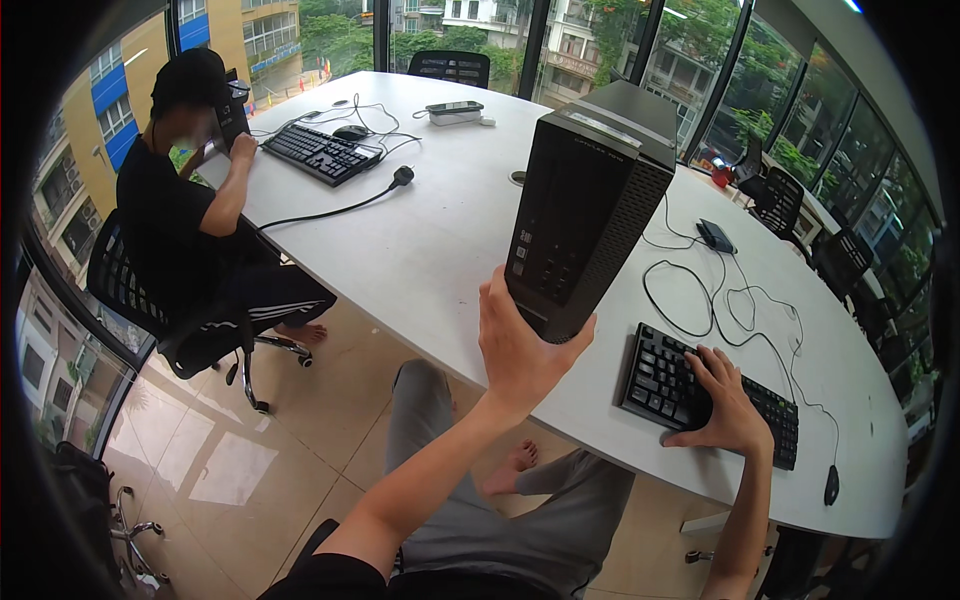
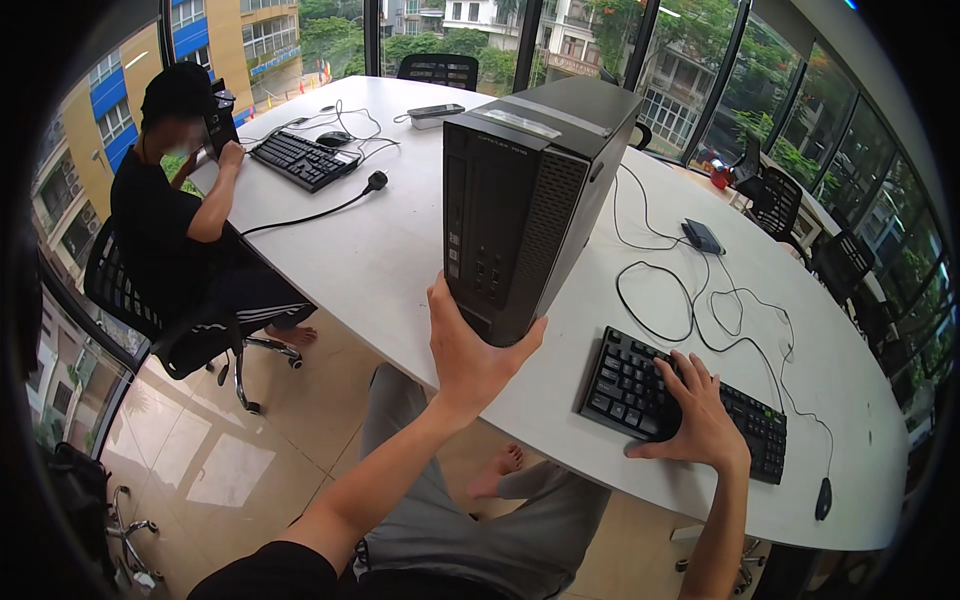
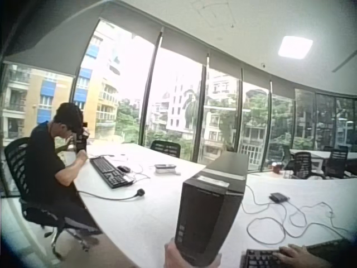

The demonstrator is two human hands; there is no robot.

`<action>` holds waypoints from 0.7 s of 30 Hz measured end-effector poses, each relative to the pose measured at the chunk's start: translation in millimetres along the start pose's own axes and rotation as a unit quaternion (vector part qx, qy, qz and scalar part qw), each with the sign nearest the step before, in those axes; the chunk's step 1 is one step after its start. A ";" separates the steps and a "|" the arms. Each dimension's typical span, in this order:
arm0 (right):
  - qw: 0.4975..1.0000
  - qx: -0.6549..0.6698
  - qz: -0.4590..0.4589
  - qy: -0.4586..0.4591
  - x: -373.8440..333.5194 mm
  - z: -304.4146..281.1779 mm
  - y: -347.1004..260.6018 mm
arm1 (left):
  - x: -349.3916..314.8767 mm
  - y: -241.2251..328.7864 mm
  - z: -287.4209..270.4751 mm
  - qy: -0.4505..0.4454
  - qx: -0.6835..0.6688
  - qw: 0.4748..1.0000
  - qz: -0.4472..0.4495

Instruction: Reassembling a computer tower by closing the side panel and connecting peripheral cables.

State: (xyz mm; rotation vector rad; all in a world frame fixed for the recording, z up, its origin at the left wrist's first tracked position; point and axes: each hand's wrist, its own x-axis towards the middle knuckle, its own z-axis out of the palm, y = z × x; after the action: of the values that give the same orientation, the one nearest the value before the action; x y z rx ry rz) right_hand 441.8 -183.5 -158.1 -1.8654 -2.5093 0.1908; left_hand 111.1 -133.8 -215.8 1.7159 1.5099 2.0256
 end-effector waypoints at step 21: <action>0.946 0.118 -0.158 0.256 -44.4 18.7 -77.0 | -1.4 8.4 -15.8 -0.050 0.020 0.998 -0.030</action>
State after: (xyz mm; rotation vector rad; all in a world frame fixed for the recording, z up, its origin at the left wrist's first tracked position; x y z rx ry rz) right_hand 379.9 -249.5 -165.9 -1.2072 -2.2523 -0.0019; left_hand 103.4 -148.5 -209.0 1.7360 1.5602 1.8643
